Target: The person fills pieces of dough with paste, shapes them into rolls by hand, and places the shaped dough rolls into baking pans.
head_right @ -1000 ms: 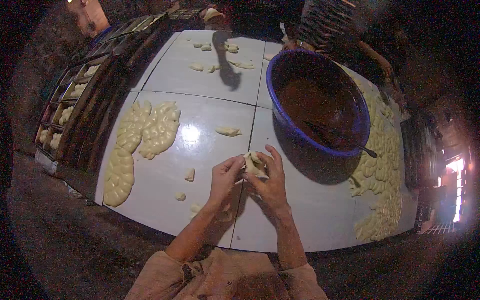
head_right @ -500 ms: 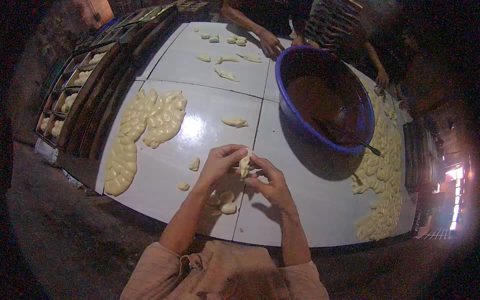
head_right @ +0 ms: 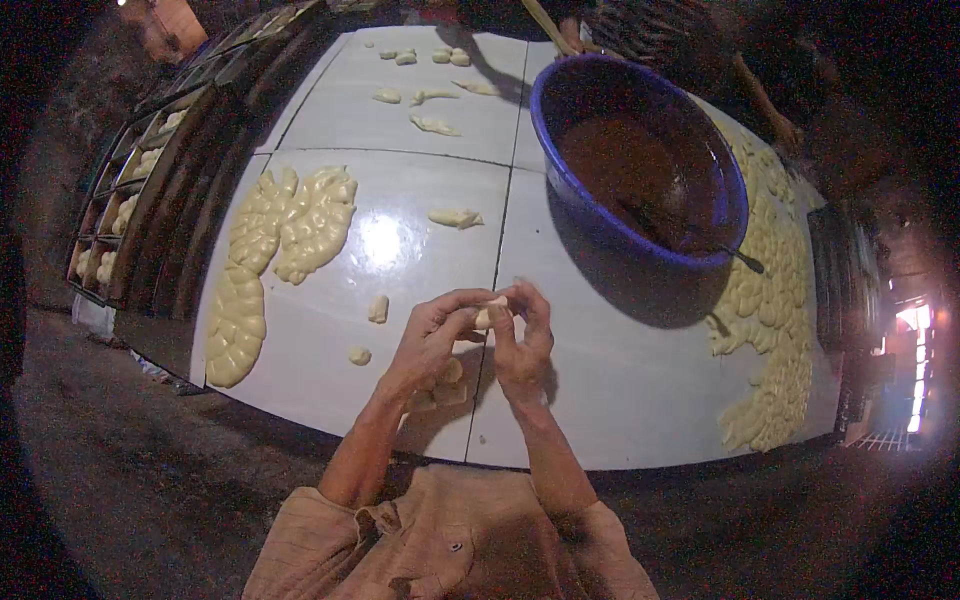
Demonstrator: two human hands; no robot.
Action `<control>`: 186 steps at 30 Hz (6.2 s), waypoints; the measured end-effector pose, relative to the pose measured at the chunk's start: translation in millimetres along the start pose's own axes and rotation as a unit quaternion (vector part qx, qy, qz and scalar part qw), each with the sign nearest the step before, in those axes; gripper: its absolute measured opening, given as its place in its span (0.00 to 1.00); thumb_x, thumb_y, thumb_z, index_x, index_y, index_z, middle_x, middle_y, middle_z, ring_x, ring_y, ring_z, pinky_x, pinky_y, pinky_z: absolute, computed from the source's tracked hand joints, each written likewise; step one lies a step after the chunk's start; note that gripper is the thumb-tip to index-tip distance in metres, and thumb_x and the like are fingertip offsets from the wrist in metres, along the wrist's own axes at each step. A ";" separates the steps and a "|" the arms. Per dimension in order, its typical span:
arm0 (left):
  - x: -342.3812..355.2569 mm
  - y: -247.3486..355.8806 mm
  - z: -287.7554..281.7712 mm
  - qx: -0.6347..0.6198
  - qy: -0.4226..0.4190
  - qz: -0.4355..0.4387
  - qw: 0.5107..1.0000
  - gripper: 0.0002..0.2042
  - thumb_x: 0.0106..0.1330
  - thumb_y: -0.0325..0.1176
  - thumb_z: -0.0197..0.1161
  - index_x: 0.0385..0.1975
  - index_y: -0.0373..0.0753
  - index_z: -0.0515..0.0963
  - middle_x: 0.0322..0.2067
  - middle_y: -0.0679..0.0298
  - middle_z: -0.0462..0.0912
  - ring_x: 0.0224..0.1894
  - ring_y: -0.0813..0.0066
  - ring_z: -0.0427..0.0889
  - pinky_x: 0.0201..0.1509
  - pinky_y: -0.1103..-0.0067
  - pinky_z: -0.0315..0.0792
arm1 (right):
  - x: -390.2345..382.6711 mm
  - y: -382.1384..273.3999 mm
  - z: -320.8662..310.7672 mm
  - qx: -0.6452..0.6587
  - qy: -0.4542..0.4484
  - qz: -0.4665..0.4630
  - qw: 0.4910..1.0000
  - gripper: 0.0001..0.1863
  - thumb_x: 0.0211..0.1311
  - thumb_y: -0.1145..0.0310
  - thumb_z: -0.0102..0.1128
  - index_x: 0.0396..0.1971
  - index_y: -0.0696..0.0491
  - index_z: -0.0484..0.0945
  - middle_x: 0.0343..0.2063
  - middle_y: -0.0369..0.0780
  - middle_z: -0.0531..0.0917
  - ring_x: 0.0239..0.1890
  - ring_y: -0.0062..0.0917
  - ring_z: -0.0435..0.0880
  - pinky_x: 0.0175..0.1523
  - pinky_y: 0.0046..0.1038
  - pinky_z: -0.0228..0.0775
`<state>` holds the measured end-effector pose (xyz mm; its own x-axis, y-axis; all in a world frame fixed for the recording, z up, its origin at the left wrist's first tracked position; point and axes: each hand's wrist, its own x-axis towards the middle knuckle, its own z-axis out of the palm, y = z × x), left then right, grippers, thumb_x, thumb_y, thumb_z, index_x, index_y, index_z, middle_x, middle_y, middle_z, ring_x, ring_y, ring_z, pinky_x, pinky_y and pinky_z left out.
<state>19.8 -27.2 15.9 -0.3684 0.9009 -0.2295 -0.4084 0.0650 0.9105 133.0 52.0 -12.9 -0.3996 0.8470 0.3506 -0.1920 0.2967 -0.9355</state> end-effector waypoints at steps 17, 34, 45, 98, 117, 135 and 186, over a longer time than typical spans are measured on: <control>-45.0 -22.6 -14.8 0.115 0.064 -0.030 0.991 0.25 0.73 0.46 0.57 0.61 0.34 0.72 0.39 0.58 0.85 0.34 0.76 0.81 0.40 0.78 0.76 | -30.2 -53.0 -55.4 -0.032 -0.201 0.263 0.943 0.15 0.64 0.73 0.63 0.49 0.61 0.76 0.43 0.43 0.81 0.46 0.24 0.82 0.44 0.25 0.84; -78.5 -40.2 -35.7 0.587 -0.067 0.142 0.794 0.33 0.55 0.48 0.71 0.61 0.43 0.70 0.56 0.58 0.75 0.58 0.61 0.74 0.67 0.52 0.57 | -36.2 -35.2 -49.4 -0.369 -0.296 0.070 0.878 0.15 0.64 0.65 0.60 0.48 0.56 0.79 0.42 0.45 0.80 0.41 0.38 0.83 0.46 0.34 0.76; -117.1 -9.7 -111.2 0.569 0.223 0.089 0.786 0.26 0.58 0.37 0.70 0.57 0.38 0.74 0.54 0.52 0.77 0.55 0.52 0.77 0.57 0.62 0.69 | 9.4 12.9 91.9 -0.304 -0.412 -0.188 0.838 0.18 0.62 0.66 0.61 0.52 0.53 0.77 0.53 0.45 0.77 0.56 0.37 0.75 0.55 0.39 0.71; -55.2 -22.7 -125.5 0.633 0.163 0.143 0.743 0.44 0.44 0.58 0.75 0.61 0.39 0.71 0.62 0.52 0.70 0.69 0.49 0.61 0.72 0.45 0.44 | 113.8 74.7 69.0 -0.489 -0.235 -0.196 0.817 0.20 0.62 0.69 0.58 0.55 0.54 0.75 0.53 0.47 0.79 0.51 0.41 0.80 0.56 0.39 0.72; -9.9 31.0 -96.3 0.196 0.168 0.089 0.962 0.17 0.64 0.30 0.67 0.51 0.32 0.80 0.37 0.58 0.88 0.39 0.75 0.86 0.41 0.79 0.78 | 61.1 -0.7 68.3 0.096 -0.257 0.365 0.889 0.23 0.68 0.57 0.59 0.57 0.53 0.72 0.38 0.38 0.82 0.35 0.20 0.81 0.34 0.24 0.79; -15.3 15.5 -59.0 0.104 0.164 0.147 0.970 0.43 0.72 0.47 0.59 0.75 0.40 0.38 0.67 0.45 0.65 0.59 0.57 0.78 0.53 0.73 0.77 | 42.0 -21.4 45.2 0.174 -0.107 0.268 0.942 0.13 0.61 0.71 0.66 0.44 0.55 0.76 0.35 0.36 0.83 0.41 0.21 0.81 0.50 0.25 0.73; 64.4 4.2 50.4 -0.211 0.065 0.031 0.975 0.14 0.70 0.37 0.62 0.47 0.32 0.78 0.40 0.61 0.84 0.42 0.74 0.84 0.53 0.76 0.78 | 123.7 -33.6 -72.9 0.110 -0.228 0.226 0.941 0.16 0.63 0.70 0.61 0.50 0.54 0.73 0.48 0.40 0.79 0.53 0.25 0.79 0.58 0.33 0.75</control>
<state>36.5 52.7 22.3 -0.4946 0.8336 -0.2459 -0.6795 -0.1945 0.7074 155.4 178.9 58.7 -0.8179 0.5731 -0.0517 -0.0714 -0.1902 -0.9791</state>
